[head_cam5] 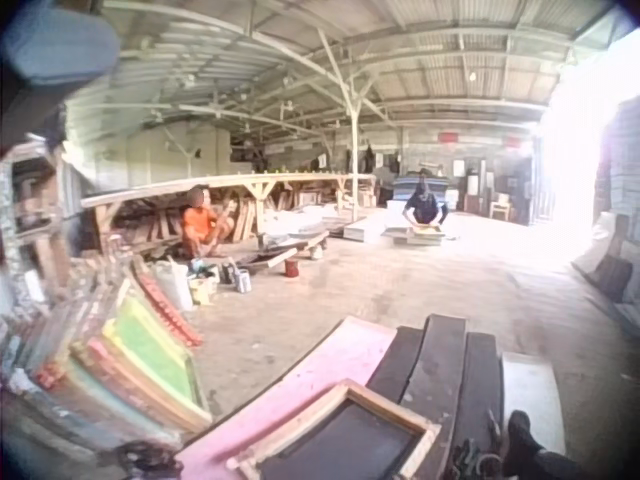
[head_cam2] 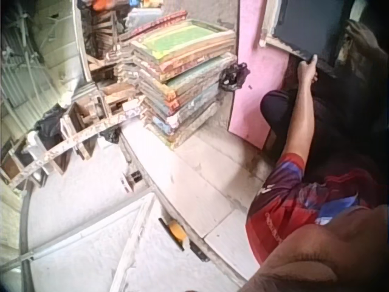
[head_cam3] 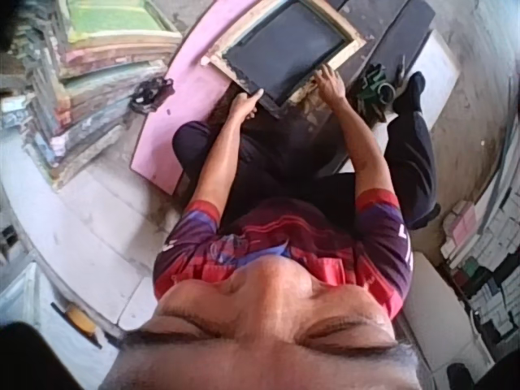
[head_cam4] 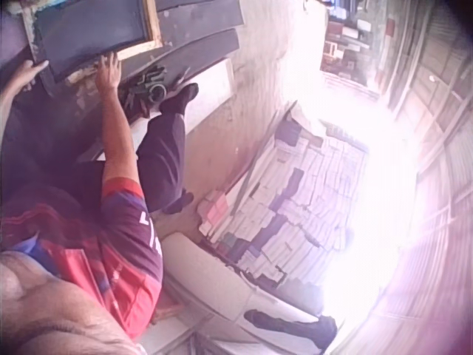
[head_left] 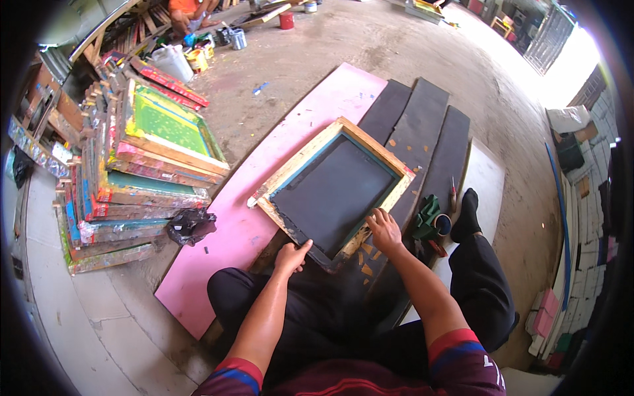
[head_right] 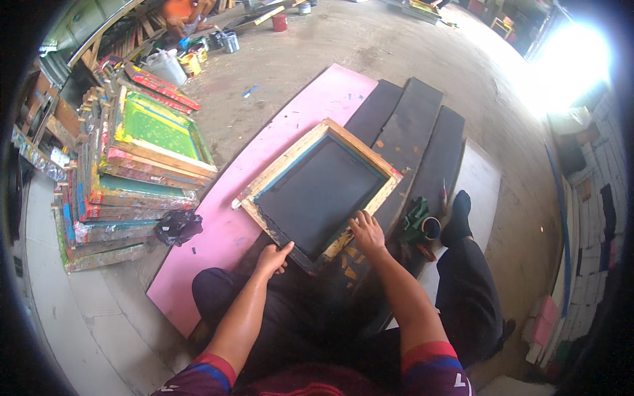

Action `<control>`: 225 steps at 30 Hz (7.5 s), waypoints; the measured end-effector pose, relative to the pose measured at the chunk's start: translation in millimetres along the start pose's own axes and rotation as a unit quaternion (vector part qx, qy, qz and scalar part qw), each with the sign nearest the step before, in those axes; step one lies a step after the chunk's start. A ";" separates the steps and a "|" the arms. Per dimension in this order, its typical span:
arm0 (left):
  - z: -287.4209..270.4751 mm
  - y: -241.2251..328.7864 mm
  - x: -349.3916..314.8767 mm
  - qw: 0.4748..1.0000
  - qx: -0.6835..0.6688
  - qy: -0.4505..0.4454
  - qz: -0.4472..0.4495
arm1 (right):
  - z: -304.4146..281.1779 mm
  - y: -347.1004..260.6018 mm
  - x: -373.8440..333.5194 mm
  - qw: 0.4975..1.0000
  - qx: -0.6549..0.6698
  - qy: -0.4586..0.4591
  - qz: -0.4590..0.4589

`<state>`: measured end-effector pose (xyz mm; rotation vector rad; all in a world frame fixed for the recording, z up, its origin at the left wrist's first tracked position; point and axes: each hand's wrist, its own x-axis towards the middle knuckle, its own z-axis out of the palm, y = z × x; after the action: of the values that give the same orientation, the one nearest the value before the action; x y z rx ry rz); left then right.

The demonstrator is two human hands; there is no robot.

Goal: The person wipes the inside of a wooden frame with a green cloth, then flips it to wipe the back. They place the frame aside and pick up another frame, using a screwdriver to tighten screws along the edges.

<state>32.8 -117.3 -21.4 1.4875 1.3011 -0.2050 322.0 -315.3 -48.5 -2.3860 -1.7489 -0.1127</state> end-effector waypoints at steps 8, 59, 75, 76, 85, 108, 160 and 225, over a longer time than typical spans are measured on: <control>-20.9 -8.3 33.2 0.942 -0.001 0.324 0.089 | -16.3 -46.9 3.6 0.877 0.284 0.069 0.381; -111.9 63.7 73.5 0.667 0.586 0.079 0.453 | -46.6 -57.2 19.4 0.833 0.063 0.034 0.549; -89.7 27.1 35.8 0.575 0.578 0.101 0.570 | -36.6 20.4 37.7 0.838 0.187 0.077 0.506; -79.8 23.2 30.2 0.590 0.572 0.108 0.559 | -37.7 30.7 46.6 0.852 0.176 0.080 0.487; 17.5 17.9 8.9 0.704 0.481 0.113 0.510 | -39.2 -1.1 50.1 0.839 0.205 0.000 0.504; 160.3 75.9 -18.7 0.747 0.335 0.053 0.572 | -47.9 155.7 15.4 0.864 0.112 0.054 0.487; -65.6 32.9 108.5 0.937 0.150 0.122 0.291 | -32.3 25.9 -31.9 0.893 0.050 0.026 0.447; -69.6 60.5 93.1 0.913 0.062 0.120 0.386 | -147.0 -83.4 85.8 0.899 0.265 -0.105 0.332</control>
<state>81.7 4.2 -24.5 2.0694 0.7974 0.4319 275.5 -238.5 118.5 -2.4490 -0.7713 0.6442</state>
